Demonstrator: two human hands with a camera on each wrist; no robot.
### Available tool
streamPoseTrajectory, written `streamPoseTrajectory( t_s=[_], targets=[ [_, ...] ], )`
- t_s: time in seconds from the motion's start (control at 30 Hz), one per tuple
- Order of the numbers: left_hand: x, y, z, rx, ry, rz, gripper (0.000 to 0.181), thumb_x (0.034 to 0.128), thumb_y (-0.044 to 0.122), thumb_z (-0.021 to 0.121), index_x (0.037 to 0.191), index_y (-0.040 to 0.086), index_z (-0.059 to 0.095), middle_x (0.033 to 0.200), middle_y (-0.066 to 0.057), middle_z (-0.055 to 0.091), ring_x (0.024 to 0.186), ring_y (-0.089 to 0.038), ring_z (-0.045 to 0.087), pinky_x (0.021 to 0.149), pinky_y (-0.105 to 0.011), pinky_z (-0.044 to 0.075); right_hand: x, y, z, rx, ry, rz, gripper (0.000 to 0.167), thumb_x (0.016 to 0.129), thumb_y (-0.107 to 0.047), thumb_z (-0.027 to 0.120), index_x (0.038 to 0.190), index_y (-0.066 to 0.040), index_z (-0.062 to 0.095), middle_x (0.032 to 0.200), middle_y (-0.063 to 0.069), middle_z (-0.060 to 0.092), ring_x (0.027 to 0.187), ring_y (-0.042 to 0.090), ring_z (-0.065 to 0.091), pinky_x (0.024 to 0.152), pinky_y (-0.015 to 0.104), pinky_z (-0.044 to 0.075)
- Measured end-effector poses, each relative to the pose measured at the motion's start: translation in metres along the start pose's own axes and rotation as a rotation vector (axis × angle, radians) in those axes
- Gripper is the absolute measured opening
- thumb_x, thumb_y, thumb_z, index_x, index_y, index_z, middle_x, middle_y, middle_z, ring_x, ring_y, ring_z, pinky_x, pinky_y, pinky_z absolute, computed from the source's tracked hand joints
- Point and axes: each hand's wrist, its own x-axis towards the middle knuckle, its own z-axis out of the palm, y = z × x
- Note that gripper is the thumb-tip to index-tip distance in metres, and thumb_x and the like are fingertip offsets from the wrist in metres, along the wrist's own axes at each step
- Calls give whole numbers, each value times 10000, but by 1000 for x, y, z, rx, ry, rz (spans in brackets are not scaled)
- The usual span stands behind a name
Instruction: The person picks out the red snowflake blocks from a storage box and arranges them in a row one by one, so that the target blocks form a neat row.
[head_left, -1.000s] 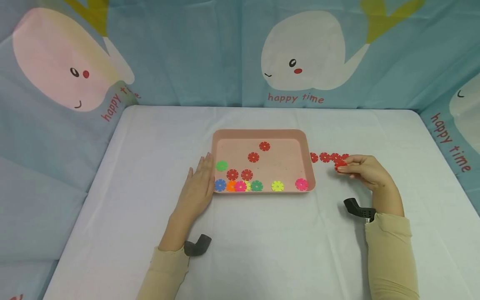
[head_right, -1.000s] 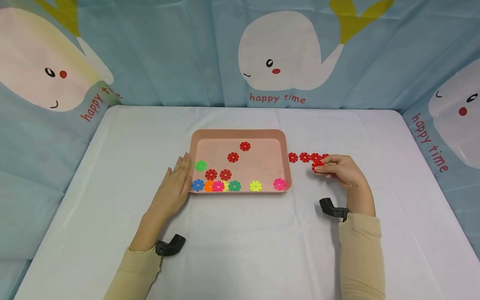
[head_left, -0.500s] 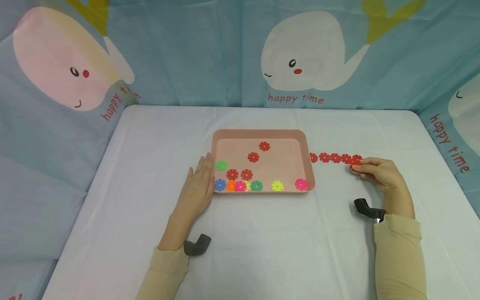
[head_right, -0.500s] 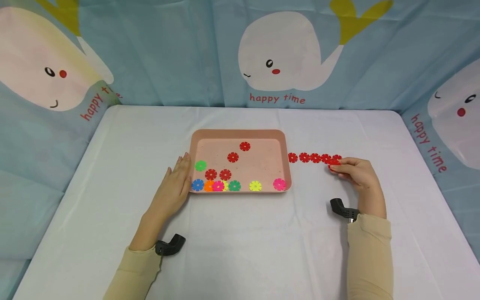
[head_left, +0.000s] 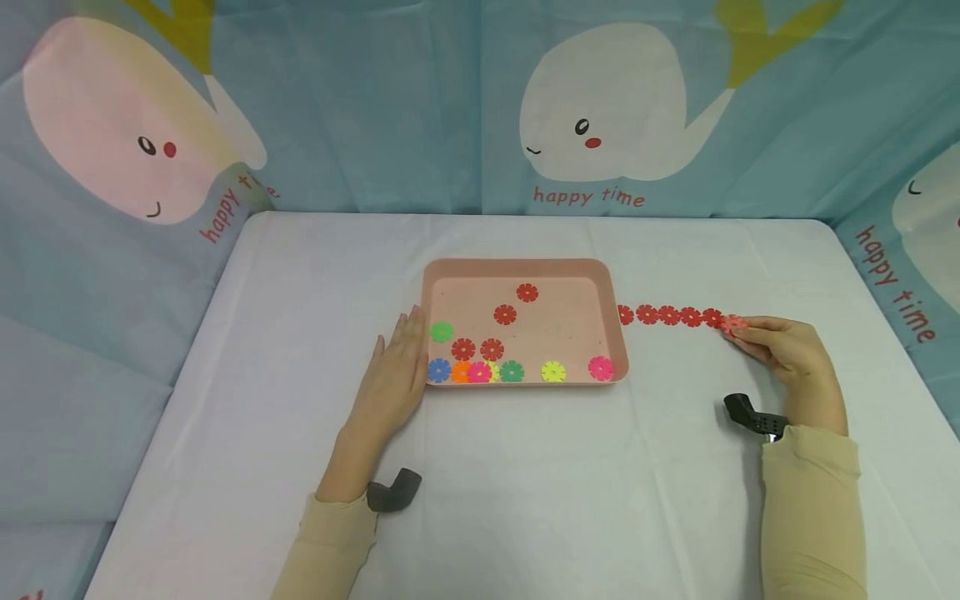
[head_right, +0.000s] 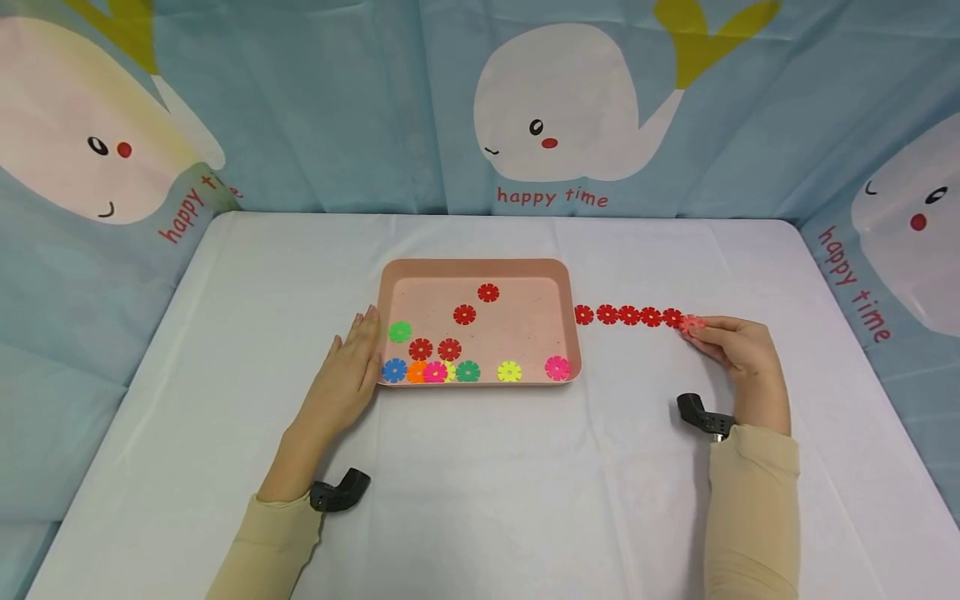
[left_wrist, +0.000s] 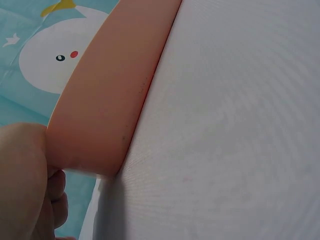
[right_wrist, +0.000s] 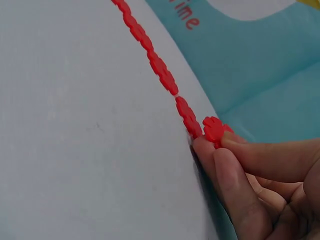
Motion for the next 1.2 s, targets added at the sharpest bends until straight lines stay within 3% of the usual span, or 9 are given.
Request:
streamPoseTrajectory(
  t_s=[0.57, 0.83, 1.2],
  targets=[
    [-1, -1, 1, 4, 6, -8, 566, 1001, 220, 377, 1501, 31, 191, 1555, -81, 193, 1420, -278, 175, 1108, -562, 148, 3, 2, -2, -25, 220, -31, 134, 770, -31, 748, 660, -106, 740, 670, -5, 685, 623, 140, 694, 621, 241, 550],
    [-2, -1, 1, -3, 1, -13, 574, 999, 217, 377, 1509, 50, 171, 1560, -62, 176, 1425, -252, 159, 1117, -543, 138, 5, 3, -5, -21, 257, -65, 140, 771, -32, 743, 657, -114, 747, 672, -12, 680, 605, 141, 691, 607, 233, 548],
    [0, -1, 1, 0, -16, -25, 589, 997, 217, 387, 1516, 72, 150, 1566, -44, 153, 1428, -243, 143, 1124, -529, 129, -2, 4, -10, -49, 293, -17, 140, 769, -118, 763, 633, -145, 741, 632, -43, 678, 591, 120, 686, 589, 216, 543]
  ],
)
